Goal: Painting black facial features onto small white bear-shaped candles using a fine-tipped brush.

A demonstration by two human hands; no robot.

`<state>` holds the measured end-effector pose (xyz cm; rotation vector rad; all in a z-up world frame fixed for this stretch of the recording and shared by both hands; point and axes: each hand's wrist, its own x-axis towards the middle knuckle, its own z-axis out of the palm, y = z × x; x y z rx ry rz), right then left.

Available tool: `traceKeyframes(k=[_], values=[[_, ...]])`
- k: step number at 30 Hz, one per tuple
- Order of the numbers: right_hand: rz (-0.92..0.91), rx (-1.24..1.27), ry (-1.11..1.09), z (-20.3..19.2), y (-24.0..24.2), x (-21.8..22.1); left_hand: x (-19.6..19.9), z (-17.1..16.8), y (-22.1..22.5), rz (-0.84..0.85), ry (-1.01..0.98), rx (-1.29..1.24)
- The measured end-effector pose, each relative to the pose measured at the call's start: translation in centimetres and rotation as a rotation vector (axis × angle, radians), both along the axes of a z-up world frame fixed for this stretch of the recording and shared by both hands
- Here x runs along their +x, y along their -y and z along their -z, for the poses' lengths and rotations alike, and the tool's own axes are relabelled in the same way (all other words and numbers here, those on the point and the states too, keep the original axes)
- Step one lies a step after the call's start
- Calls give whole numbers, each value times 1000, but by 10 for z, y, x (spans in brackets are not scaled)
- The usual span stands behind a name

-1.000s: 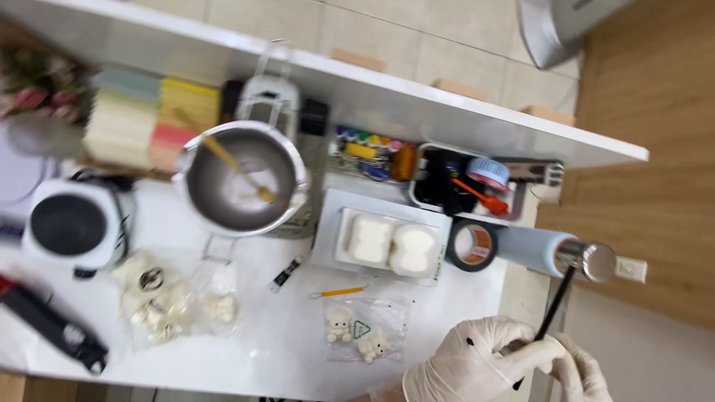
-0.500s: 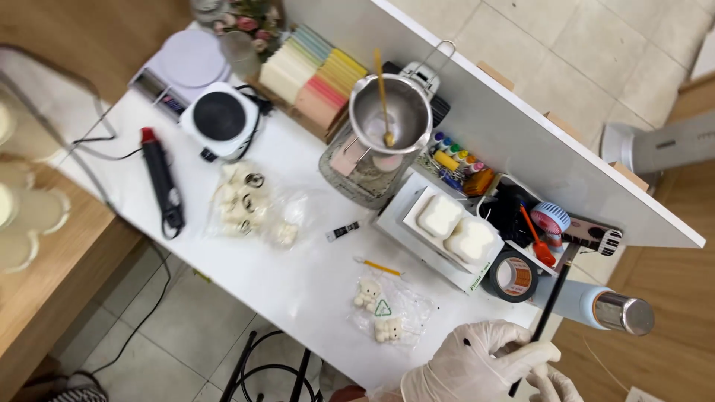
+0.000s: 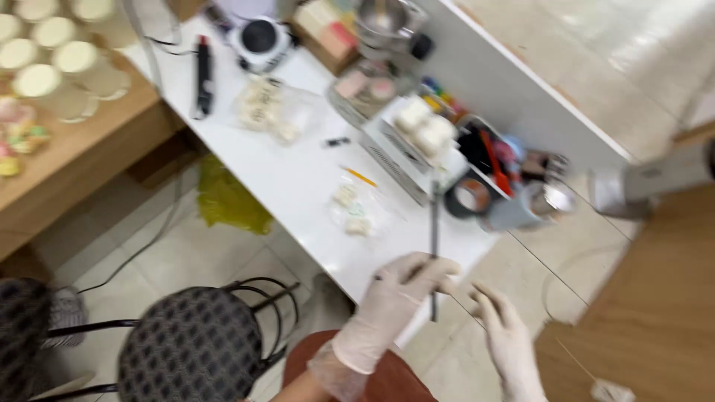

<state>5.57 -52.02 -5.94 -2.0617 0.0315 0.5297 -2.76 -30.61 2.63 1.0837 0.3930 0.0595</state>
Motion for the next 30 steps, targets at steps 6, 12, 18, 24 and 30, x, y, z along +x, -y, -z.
traceKeyframes(k=[6,12,18,24,30], values=[[-65,68,144,-19,65,-69,-48,-41,73,107,-172,163],[177,230,167,-26,119,-109,-54,-35,137,277,-150,239],[258,306,314,-60,133,-118,-59,-46,151,275,-161,275],[334,255,288,-54,153,-116,-64,-26,129,97,-81,286],[383,211,137,-35,142,-97,-58,1,83,-27,-168,216]])
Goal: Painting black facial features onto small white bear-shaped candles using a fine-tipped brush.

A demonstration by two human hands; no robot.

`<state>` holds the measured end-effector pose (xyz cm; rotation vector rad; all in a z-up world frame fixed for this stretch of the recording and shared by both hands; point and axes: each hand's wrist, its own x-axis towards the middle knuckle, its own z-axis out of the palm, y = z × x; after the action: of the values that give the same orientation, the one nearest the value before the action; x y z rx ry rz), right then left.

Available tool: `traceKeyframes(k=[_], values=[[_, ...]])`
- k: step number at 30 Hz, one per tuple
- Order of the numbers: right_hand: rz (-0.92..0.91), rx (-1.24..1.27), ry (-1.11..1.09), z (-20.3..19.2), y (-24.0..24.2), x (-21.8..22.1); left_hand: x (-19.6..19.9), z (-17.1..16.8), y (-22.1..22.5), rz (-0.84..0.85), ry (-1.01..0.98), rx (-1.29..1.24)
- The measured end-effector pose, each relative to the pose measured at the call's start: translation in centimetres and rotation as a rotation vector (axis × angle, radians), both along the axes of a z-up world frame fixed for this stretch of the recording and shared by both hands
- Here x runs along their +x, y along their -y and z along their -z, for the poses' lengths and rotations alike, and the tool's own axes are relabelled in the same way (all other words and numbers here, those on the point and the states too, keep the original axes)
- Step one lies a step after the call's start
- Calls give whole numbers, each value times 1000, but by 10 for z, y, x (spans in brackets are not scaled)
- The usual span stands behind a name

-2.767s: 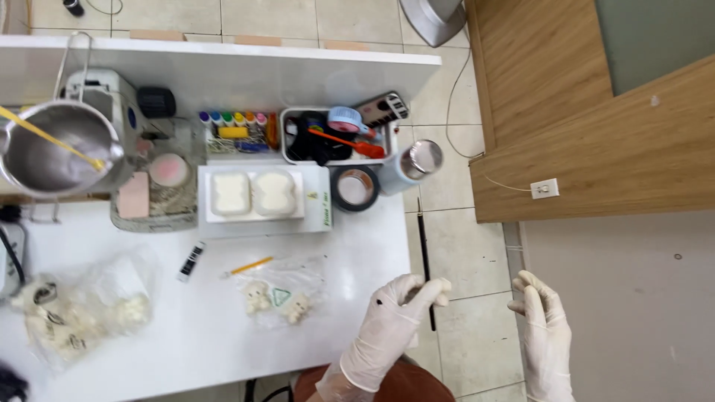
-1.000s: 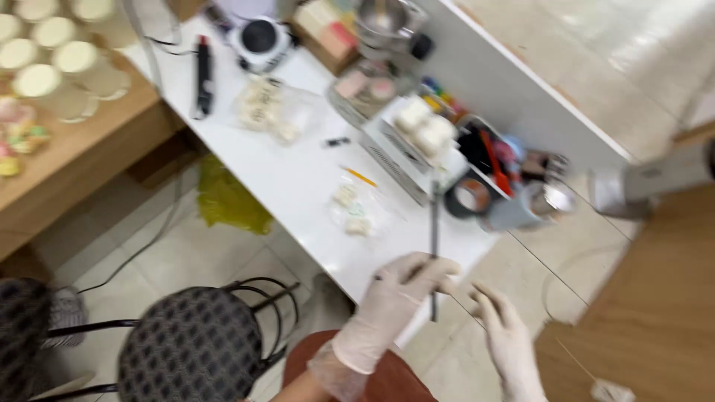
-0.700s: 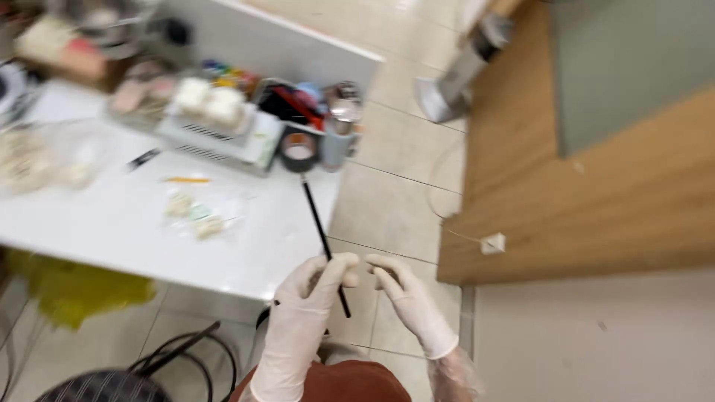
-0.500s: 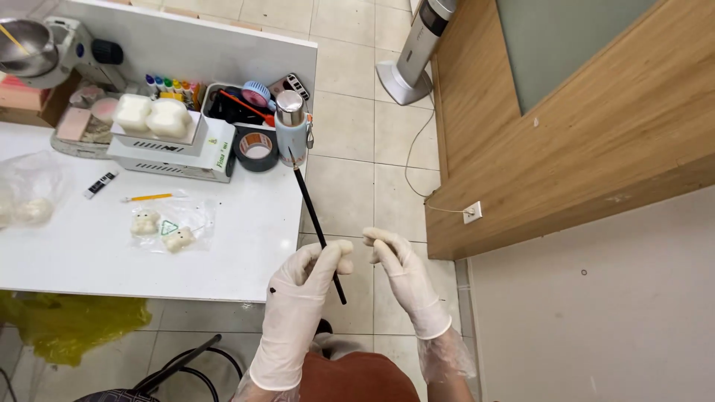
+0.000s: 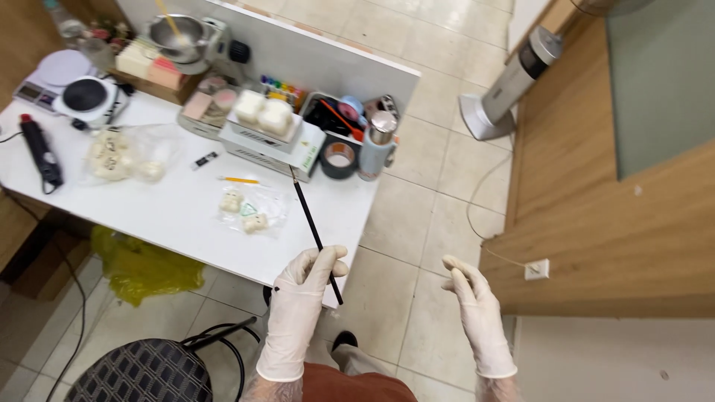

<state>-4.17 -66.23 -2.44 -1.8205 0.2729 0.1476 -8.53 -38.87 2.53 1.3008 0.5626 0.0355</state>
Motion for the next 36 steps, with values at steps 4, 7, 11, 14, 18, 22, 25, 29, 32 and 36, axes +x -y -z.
traceKeyframes(k=[4,7,11,14,18,22,25,29,32,36], values=[[-68,-64,-53,-20,-45,19,17,4,-36,-49,49,16],[-101,-71,42,-27,-84,40,43,21,-69,-81,81,-32],[-108,-114,30,-10,-134,79,86,32,-119,-61,100,-87],[-125,-115,70,-3,-190,111,114,29,-162,-22,78,-72],[-232,-45,196,-4,-259,152,149,2,-214,23,87,-48],[-285,88,284,-14,-328,187,171,-11,-265,34,69,-28],[-262,122,277,-21,-352,202,178,-11,-294,30,104,-60],[-240,104,279,-3,-340,218,174,2,-320,-61,55,-86],[-224,19,247,-10,-336,215,157,12,-331,-167,32,-80],[-158,-14,161,-27,-344,205,125,8,-345,-270,16,-39]])
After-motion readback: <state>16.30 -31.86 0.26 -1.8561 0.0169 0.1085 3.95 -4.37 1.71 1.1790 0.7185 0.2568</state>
